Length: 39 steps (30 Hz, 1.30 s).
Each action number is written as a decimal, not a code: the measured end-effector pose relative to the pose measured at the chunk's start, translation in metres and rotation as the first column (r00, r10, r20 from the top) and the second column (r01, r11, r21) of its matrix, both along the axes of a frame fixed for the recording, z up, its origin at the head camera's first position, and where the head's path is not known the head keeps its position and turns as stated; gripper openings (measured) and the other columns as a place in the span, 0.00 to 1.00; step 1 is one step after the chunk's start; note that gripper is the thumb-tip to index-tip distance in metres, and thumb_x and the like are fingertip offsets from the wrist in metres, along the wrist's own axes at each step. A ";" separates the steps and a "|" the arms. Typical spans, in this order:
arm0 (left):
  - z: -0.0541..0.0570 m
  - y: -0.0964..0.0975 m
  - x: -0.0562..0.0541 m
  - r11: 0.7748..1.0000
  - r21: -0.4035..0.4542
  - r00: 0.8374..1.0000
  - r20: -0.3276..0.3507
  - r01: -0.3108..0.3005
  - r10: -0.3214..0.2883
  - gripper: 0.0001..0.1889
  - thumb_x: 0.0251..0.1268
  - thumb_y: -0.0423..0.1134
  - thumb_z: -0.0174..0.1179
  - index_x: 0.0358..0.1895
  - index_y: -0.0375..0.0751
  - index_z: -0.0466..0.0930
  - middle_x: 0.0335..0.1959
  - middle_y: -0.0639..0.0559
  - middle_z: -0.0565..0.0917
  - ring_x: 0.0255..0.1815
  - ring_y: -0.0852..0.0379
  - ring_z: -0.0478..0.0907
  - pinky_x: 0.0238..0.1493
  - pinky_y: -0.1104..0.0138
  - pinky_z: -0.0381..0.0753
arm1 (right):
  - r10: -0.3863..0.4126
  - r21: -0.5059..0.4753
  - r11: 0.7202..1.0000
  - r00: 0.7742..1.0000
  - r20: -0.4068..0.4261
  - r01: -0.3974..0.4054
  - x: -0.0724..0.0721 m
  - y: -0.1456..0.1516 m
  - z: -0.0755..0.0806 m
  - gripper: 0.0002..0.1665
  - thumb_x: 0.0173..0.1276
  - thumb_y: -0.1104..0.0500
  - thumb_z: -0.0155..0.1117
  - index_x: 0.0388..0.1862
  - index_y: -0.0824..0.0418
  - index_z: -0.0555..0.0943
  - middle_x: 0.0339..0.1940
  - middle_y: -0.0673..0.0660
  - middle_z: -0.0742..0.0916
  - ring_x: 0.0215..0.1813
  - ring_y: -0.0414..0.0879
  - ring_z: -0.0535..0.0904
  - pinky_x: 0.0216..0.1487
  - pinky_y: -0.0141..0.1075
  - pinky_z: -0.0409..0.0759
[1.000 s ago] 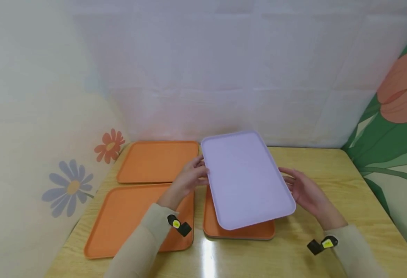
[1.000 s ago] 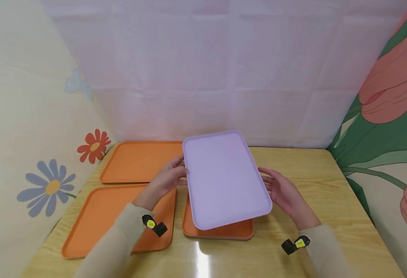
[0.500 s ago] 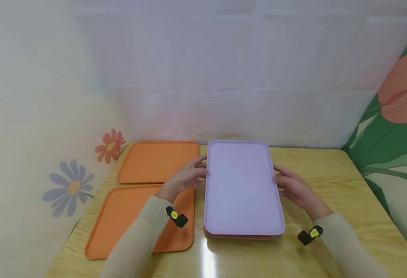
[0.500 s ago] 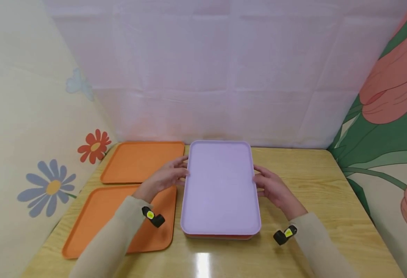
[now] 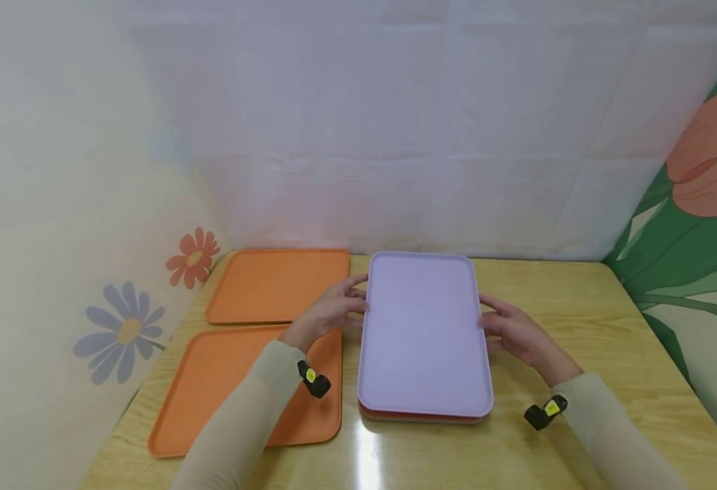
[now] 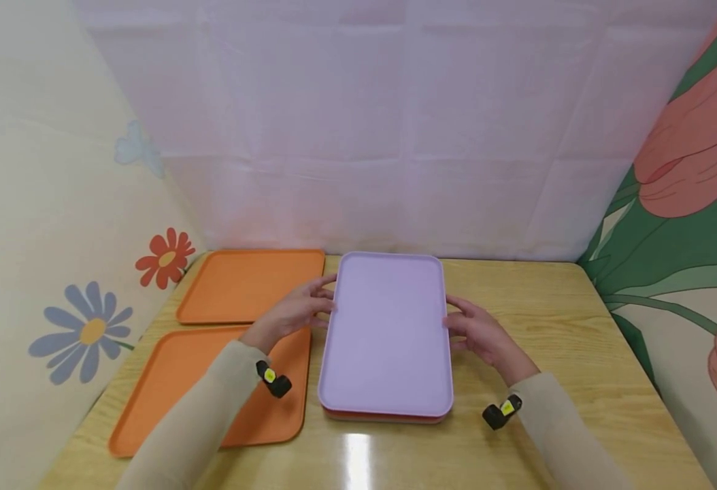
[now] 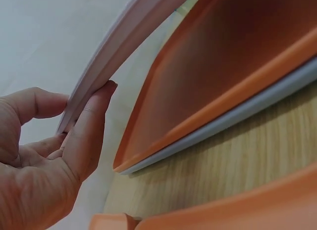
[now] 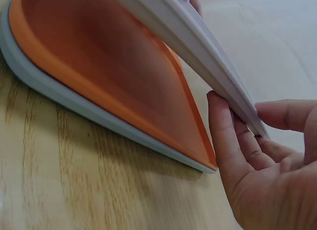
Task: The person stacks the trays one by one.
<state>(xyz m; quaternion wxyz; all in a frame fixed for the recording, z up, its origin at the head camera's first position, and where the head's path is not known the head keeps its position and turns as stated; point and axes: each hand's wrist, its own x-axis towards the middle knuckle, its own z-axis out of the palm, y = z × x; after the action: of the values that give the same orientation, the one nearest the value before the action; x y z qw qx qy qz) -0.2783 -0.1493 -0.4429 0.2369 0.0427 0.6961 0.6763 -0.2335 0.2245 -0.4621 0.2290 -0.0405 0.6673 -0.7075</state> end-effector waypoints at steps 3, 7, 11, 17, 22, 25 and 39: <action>-0.003 0.001 -0.001 1.000 -0.012 1.000 0.004 -0.001 0.001 0.40 0.69 0.24 0.58 0.81 0.46 0.52 0.65 0.32 0.74 0.50 0.46 0.80 0.48 0.50 0.86 | -0.003 0.006 1.000 1.000 0.001 0.003 -0.001 0.000 -0.003 0.42 0.77 0.65 0.50 0.83 0.65 0.43 0.47 0.50 0.83 0.47 0.44 0.83 0.50 0.46 0.85; -0.007 0.001 -0.003 1.000 -0.022 1.000 0.004 0.006 -0.006 0.41 0.69 0.24 0.57 0.81 0.45 0.51 0.64 0.33 0.74 0.50 0.47 0.80 0.46 0.51 0.87 | -0.009 0.011 1.000 1.000 -0.001 0.009 -0.002 0.000 -0.008 0.43 0.76 0.65 0.52 0.83 0.66 0.44 0.49 0.50 0.84 0.47 0.44 0.83 0.50 0.47 0.85; -0.010 0.001 -0.003 0.999 -0.045 1.000 0.001 0.011 -0.010 0.41 0.68 0.24 0.58 0.81 0.44 0.51 0.63 0.33 0.74 0.49 0.47 0.80 0.45 0.52 0.87 | -0.016 0.023 1.000 1.000 -0.004 0.016 -0.003 -0.001 -0.013 0.43 0.76 0.66 0.52 0.82 0.68 0.44 0.49 0.50 0.84 0.46 0.44 0.83 0.50 0.47 0.85; -0.013 0.002 -0.003 0.997 -0.071 1.000 0.008 0.005 -0.004 0.42 0.67 0.25 0.59 0.81 0.45 0.52 0.62 0.34 0.74 0.49 0.47 0.80 0.45 0.53 0.87 | -0.024 0.040 0.999 1.000 -0.002 0.024 -0.004 -0.002 -0.019 0.43 0.74 0.67 0.52 0.82 0.68 0.45 0.47 0.49 0.84 0.45 0.44 0.83 0.48 0.47 0.85; -0.019 0.003 -0.005 0.997 -0.071 1.000 0.023 -0.003 0.004 0.42 0.66 0.24 0.59 0.81 0.45 0.52 0.62 0.35 0.73 0.49 0.47 0.80 0.46 0.54 0.86 | -0.022 0.056 0.998 1.000 -0.003 0.022 -0.003 -0.004 -0.020 0.43 0.74 0.68 0.52 0.82 0.68 0.45 0.48 0.51 0.83 0.45 0.45 0.84 0.48 0.49 0.86; -0.023 0.003 -0.006 0.996 -0.088 1.000 0.012 -0.007 0.008 0.42 0.65 0.24 0.59 0.81 0.44 0.53 0.61 0.34 0.74 0.49 0.47 0.80 0.45 0.54 0.87 | -0.013 0.065 0.998 1.000 -0.007 0.014 -0.003 -0.005 -0.019 0.44 0.74 0.67 0.53 0.82 0.69 0.45 0.50 0.54 0.83 0.45 0.46 0.83 0.48 0.49 0.86; -0.020 0.012 -0.006 0.955 -0.297 0.998 -0.058 -0.007 -0.011 0.42 0.62 0.25 0.57 0.81 0.40 0.53 0.57 0.34 0.73 0.45 0.46 0.80 0.43 0.53 0.88 | -0.046 0.201 0.978 0.999 -0.019 0.049 -0.004 -0.011 -0.015 0.40 0.74 0.70 0.56 0.80 0.71 0.52 0.56 0.70 0.79 0.44 0.48 0.82 0.46 0.47 0.87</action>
<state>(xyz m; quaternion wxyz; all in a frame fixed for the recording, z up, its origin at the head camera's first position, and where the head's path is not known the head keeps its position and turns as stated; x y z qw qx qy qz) -0.2844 -0.1372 -0.4625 0.2205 0.0273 0.7965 0.5623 -0.2378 0.2131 -0.4775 0.2102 -0.0062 0.7378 -0.6414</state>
